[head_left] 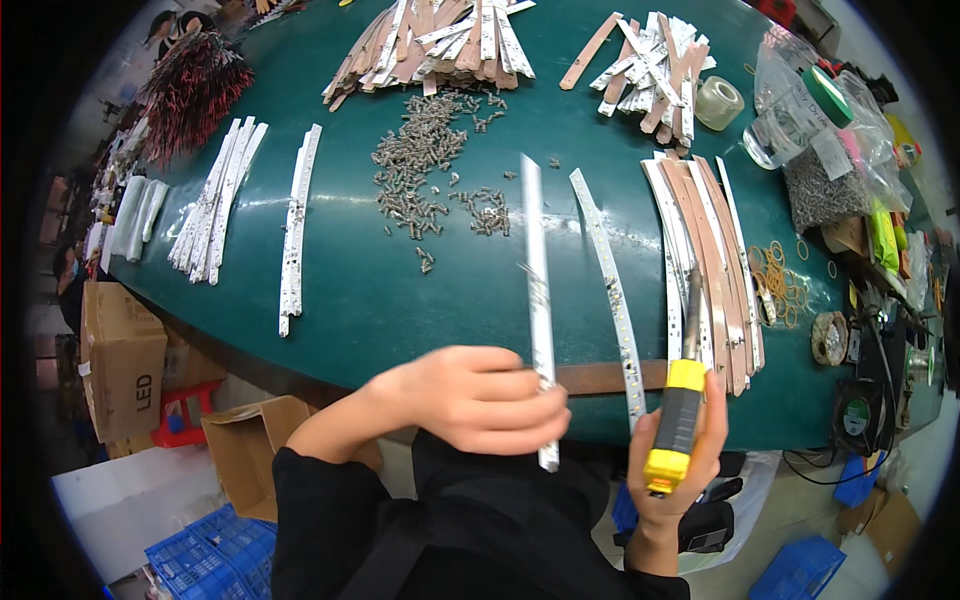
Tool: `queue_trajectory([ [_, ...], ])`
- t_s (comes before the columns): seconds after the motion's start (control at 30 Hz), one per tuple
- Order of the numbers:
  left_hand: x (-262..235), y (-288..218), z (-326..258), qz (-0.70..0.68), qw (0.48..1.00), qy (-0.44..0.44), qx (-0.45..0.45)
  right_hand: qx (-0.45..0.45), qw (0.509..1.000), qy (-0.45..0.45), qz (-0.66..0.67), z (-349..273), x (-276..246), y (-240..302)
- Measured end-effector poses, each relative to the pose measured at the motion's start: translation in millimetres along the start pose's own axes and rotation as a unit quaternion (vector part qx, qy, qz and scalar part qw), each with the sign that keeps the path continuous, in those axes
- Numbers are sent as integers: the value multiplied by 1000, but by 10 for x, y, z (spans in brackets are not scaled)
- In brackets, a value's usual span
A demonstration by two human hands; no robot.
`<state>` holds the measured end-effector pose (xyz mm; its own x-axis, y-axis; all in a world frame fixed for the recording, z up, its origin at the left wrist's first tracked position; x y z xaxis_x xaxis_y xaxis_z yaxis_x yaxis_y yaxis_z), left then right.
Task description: The person assembles electronic components onto LED strips using a specialized heating or soldering tool.
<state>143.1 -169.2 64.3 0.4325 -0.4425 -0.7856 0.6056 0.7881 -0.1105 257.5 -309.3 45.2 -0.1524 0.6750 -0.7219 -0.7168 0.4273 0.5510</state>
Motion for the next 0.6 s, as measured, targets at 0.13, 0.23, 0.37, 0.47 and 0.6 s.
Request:
queue_trajectory([
  [0.13, -439, 417, -417, 142, 983, 11, -119, -20, 994, 86, 69, -98, 270, 109],
  [0.23, -682, 772, -1006, 207, 947, 51, -242, -108, 988, 87, 62, -63, 352, 281],
  [0.37, -922, 952, -1747, 194, 903, 64, -378, -21, 991, 61, 119, -88, 239, 53],
  [0.47, -1001, 992, -1967, 201, 871, 118, -433, 175, 886, 62, 424, -43, 293, -150],
  [0.6, -936, 1117, -1591, 145, 888, -18, -437, 256, 639, 89, 719, 26, 710, -215],
])
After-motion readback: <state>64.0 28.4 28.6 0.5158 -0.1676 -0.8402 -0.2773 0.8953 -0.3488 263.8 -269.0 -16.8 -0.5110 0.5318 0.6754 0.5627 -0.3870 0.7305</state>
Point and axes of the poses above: each hand's wrist, its own z-axis towards the middle knuckle, its own x-axis out of the palm, y = z × x, the point moved 9 cm from there along z, towards the middle knuckle, and after that the axes turned 4 degrees about -z, right-handed, at the moved point
